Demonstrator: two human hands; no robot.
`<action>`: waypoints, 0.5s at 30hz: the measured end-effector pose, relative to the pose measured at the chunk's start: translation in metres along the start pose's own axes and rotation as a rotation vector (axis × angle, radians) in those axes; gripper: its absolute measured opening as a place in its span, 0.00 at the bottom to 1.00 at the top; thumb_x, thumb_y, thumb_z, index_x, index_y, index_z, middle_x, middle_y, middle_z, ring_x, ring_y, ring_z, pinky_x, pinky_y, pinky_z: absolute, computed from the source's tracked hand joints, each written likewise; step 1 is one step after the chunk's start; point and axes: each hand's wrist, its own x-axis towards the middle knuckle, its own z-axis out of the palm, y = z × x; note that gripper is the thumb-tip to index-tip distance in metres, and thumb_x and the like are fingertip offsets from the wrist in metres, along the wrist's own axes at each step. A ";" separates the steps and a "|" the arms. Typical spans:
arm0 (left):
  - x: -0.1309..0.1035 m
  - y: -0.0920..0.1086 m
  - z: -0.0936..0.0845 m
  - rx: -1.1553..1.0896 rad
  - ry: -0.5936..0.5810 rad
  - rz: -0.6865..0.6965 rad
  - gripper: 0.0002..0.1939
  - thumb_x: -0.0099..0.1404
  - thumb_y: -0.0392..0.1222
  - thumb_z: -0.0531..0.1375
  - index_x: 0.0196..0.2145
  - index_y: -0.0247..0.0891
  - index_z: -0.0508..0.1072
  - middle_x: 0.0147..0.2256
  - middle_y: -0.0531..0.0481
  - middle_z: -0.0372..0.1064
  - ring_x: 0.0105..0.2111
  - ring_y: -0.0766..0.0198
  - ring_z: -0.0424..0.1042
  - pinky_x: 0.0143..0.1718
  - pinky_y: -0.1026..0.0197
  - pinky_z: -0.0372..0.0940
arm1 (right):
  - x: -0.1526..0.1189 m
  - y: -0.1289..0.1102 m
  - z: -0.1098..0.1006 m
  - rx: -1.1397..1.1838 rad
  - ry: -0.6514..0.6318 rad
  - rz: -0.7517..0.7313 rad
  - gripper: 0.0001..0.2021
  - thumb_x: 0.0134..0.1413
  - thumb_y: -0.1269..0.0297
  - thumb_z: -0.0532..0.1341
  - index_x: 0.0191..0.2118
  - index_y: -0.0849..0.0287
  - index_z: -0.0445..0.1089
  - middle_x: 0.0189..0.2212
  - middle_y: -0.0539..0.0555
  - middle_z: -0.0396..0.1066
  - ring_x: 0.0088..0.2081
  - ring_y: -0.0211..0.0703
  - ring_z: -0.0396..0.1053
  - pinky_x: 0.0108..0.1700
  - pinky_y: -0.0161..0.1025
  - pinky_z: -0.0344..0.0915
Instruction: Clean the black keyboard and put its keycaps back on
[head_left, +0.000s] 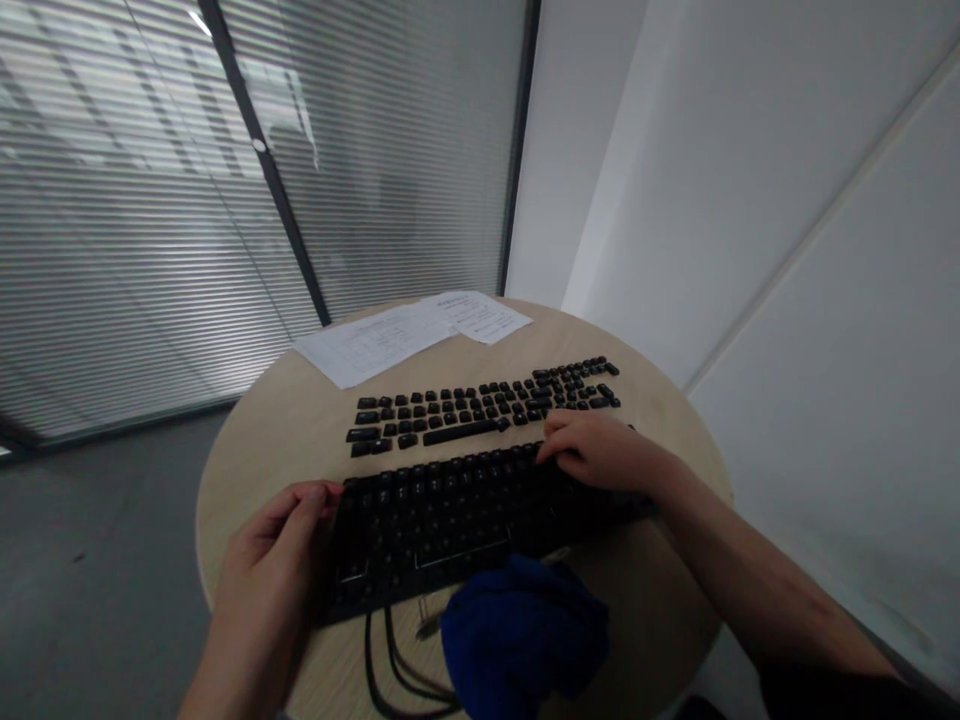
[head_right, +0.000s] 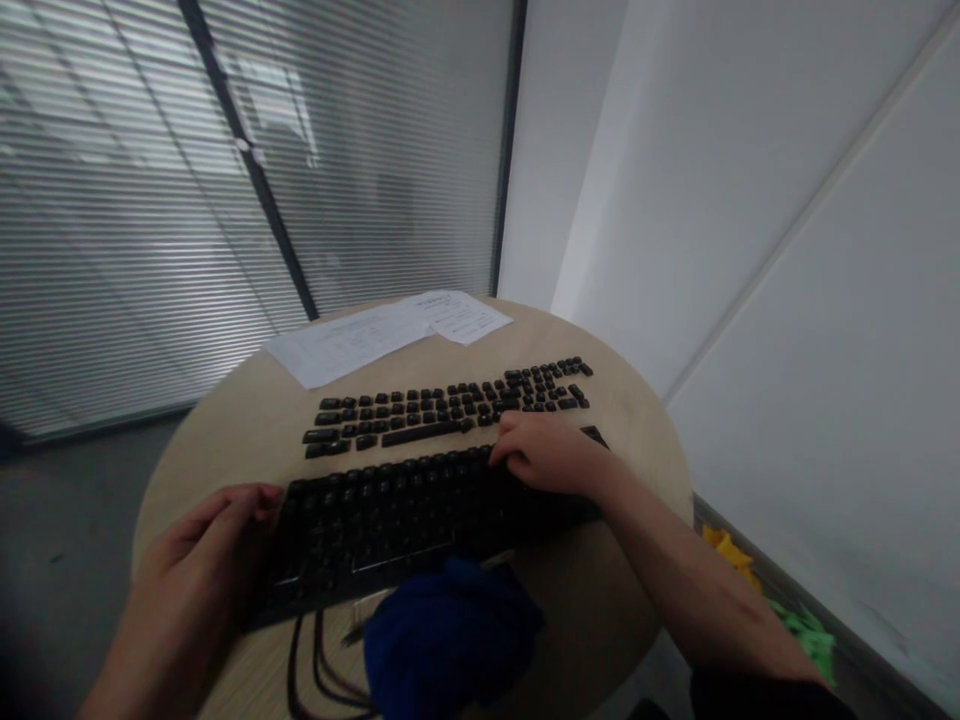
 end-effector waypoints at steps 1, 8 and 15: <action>0.002 -0.002 -0.002 -0.026 -0.023 -0.029 0.14 0.56 0.53 0.67 0.32 0.39 0.78 0.31 0.51 0.74 0.30 0.63 0.70 0.26 0.67 0.61 | 0.000 0.000 0.000 -0.001 -0.011 -0.005 0.18 0.53 0.79 0.58 0.41 0.54 0.81 0.39 0.53 0.73 0.39 0.42 0.71 0.42 0.39 0.64; 0.006 -0.008 -0.010 0.010 -0.038 -0.035 0.18 0.58 0.57 0.66 0.35 0.39 0.79 0.30 0.51 0.74 0.30 0.61 0.70 0.26 0.65 0.61 | -0.001 -0.005 -0.005 -0.088 -0.009 0.002 0.16 0.54 0.78 0.59 0.40 0.54 0.81 0.39 0.53 0.75 0.39 0.43 0.73 0.41 0.40 0.65; 0.003 -0.002 -0.008 0.150 -0.019 0.099 0.19 0.60 0.58 0.62 0.34 0.38 0.79 0.32 0.47 0.78 0.32 0.56 0.73 0.28 0.62 0.63 | 0.046 0.061 -0.037 -0.220 0.108 0.196 0.14 0.60 0.73 0.60 0.44 0.53 0.81 0.42 0.54 0.80 0.44 0.47 0.75 0.48 0.42 0.67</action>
